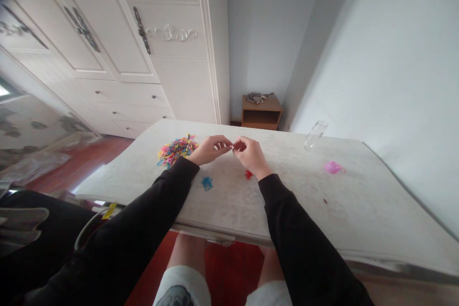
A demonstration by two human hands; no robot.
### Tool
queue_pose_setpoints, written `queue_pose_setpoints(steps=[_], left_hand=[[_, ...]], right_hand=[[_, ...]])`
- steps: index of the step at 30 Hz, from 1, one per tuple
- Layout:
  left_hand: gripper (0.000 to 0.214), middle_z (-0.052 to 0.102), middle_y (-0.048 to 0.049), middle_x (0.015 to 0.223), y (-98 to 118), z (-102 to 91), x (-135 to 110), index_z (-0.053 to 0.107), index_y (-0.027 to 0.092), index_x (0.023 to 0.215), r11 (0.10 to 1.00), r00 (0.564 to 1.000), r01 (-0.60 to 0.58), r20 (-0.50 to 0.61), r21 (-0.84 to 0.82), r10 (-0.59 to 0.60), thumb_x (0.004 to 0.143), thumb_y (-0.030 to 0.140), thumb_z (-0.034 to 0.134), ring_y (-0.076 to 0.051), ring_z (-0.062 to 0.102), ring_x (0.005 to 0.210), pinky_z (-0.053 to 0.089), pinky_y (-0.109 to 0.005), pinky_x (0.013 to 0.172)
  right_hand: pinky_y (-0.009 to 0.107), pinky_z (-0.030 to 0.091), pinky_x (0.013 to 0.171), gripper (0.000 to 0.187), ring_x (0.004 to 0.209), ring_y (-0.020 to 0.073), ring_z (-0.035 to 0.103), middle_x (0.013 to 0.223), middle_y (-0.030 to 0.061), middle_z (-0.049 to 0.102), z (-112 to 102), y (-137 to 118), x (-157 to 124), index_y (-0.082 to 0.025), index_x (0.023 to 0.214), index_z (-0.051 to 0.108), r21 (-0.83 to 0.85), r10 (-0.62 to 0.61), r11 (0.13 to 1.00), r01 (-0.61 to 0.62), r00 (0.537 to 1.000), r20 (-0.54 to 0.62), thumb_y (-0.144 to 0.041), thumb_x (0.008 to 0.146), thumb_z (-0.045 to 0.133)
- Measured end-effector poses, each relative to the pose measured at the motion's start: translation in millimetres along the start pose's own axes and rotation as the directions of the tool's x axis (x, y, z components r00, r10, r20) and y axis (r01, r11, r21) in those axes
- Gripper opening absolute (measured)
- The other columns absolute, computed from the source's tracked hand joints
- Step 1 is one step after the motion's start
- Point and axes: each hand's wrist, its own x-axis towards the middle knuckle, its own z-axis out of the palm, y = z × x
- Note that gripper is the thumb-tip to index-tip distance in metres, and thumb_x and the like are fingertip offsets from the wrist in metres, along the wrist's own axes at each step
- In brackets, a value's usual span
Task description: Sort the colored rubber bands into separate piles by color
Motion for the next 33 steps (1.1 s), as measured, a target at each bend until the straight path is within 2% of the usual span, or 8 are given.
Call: queue_pose_setpoints(steps=[5,9,13,19,24,29,33], left_hand=[[0.020,0.067,-0.0027,0.077,-0.7,0.0,0.6,0.070,0.015,0.086,1.000,1.000,-0.002,-0.011,0.009,0.002,0.090,0.033,0.063,-0.012,0.058,0.068,0.046,-0.024,0.065],[0.017,0.066,-0.0013,0.073,-5.3,-0.9,1.6,0.070,0.015,0.083,0.998,1.000,0.014,-0.028,0.053,-0.013,0.089,0.029,0.062,-0.011,0.055,0.065,0.043,-0.024,0.064],[0.015,0.066,-0.0012,0.073,-8.9,-2.1,2.6,0.071,0.015,0.083,0.995,0.999,0.039,-0.042,0.089,-0.035,0.089,0.026,0.061,-0.011,0.053,0.063,0.043,-0.025,0.064],[0.013,0.068,-0.0025,0.075,-10.7,-2.3,4.1,0.073,0.016,0.083,0.989,0.999,-0.024,-0.031,0.147,0.029,0.086,0.019,0.060,-0.012,0.055,0.064,0.043,-0.026,0.065],[0.013,0.069,-0.0044,0.078,-13.5,-2.9,5.1,0.073,0.015,0.083,0.978,0.995,-0.080,-0.039,0.190,0.089,0.085,0.017,0.060,-0.014,0.057,0.066,0.044,-0.026,0.066],[0.014,0.070,-0.0048,0.077,-14.6,-3.0,5.6,0.073,0.016,0.083,0.970,0.991,-0.109,-0.049,0.219,0.122,0.085,0.017,0.059,-0.015,0.058,0.066,0.042,-0.027,0.066],[0.014,0.070,-0.0050,0.078,-14.0,-3.1,4.9,0.072,0.016,0.083,0.967,0.989,-0.123,-0.053,0.222,0.138,0.085,0.017,0.058,-0.015,0.058,0.066,0.042,-0.028,0.065]], right_hand=[[0.029,0.046,0.064,0.005,0.067,0.0169,0.064,0.072,0.0026,0.072,-1.2,-1.8,0.4,-0.019,0.076,0.070,-0.041,-0.009,0.999,0.007,0.999,-0.047,-0.024,0.075,0.068],[0.031,0.050,0.070,0.009,0.069,0.0177,0.065,0.077,0.0043,0.075,-6.4,1.1,3.0,-0.019,0.080,0.074,-0.097,-0.037,0.995,0.032,0.998,-0.053,-0.023,0.077,0.066],[0.033,0.051,0.073,0.011,0.072,0.0195,0.067,0.079,0.0060,0.076,-17.5,11.9,7.3,-0.019,0.079,0.074,-0.153,-0.056,0.987,0.037,0.991,-0.124,-0.027,0.079,0.066],[0.034,0.052,0.070,0.014,0.069,0.0212,0.068,0.077,0.0073,0.077,-26.2,30.2,12.9,-0.019,0.079,0.076,-0.251,-0.025,0.968,-0.020,0.985,-0.173,-0.030,0.079,0.067],[0.035,0.052,0.071,0.013,0.069,0.0225,0.069,0.078,0.0087,0.078,-25.6,36.6,28.4,-0.018,0.078,0.077,-0.385,-0.008,0.921,-0.054,0.987,-0.158,-0.023,0.078,0.066],[0.034,0.050,0.073,0.015,0.074,0.0236,0.070,0.079,0.0079,0.079,-24.3,41.0,56.2,-0.020,0.080,0.079,-0.544,-0.070,0.839,0.014,0.994,-0.082,-0.017,0.077,0.064],[0.032,0.050,0.073,0.014,0.074,0.0224,0.070,0.076,0.0084,0.078,-19.0,46.2,74.2,-0.018,0.075,0.078,-0.575,0.017,0.817,-0.035,0.999,-0.037,-0.012,0.075,0.065]])
